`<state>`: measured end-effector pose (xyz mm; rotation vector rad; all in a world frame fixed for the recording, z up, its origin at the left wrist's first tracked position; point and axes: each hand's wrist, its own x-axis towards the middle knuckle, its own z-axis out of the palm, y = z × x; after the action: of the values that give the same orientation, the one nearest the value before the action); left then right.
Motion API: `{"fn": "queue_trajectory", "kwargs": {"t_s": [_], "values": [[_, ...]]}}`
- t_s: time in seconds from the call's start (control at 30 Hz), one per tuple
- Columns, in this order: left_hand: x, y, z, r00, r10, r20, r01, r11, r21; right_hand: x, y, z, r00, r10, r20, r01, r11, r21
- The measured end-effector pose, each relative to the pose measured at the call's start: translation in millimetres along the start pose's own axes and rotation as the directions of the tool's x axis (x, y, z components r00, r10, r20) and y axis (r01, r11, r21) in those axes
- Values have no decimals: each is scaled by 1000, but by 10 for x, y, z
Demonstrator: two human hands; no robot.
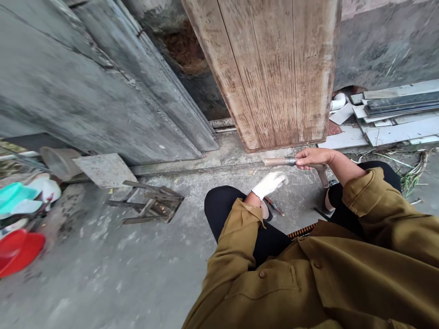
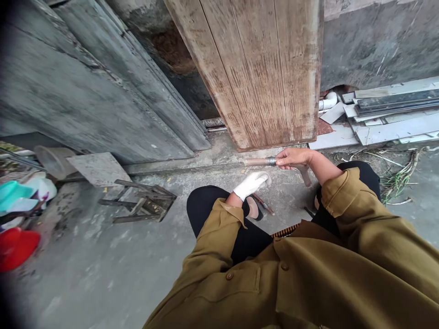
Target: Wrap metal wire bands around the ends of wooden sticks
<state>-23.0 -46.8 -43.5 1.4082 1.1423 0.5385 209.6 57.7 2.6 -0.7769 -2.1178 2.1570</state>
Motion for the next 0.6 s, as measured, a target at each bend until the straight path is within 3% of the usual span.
{"fn": "queue_trajectory", "kwargs": {"t_s": [0.17,0.23,0.27,0.33,0.4,0.47,0.53,0.6], "values": [[10,-20,79,994,-14,107,-3,986,165,106,30,66,980,45,-193,-52,998,-30],[13,-11,93,991,-18,131,-9,979,205,186,69,102,946,124,-299,-185,965,-185],[12,-5,93,991,-17,135,-11,978,207,228,96,124,924,163,-346,-277,910,-310],[5,11,83,990,-14,143,-16,977,212,306,165,182,902,251,-351,-416,720,-556],[-8,23,64,989,-11,150,-20,979,204,359,235,254,886,429,-178,-425,595,-682],[-23,33,44,988,-7,157,-22,983,181,366,268,310,803,582,127,-371,655,-658],[-32,40,28,992,1,130,-19,991,132,312,235,314,746,534,397,-305,805,-510],[-36,47,19,998,12,62,-16,998,65,207,143,259,806,324,495,-193,935,-297]]}}
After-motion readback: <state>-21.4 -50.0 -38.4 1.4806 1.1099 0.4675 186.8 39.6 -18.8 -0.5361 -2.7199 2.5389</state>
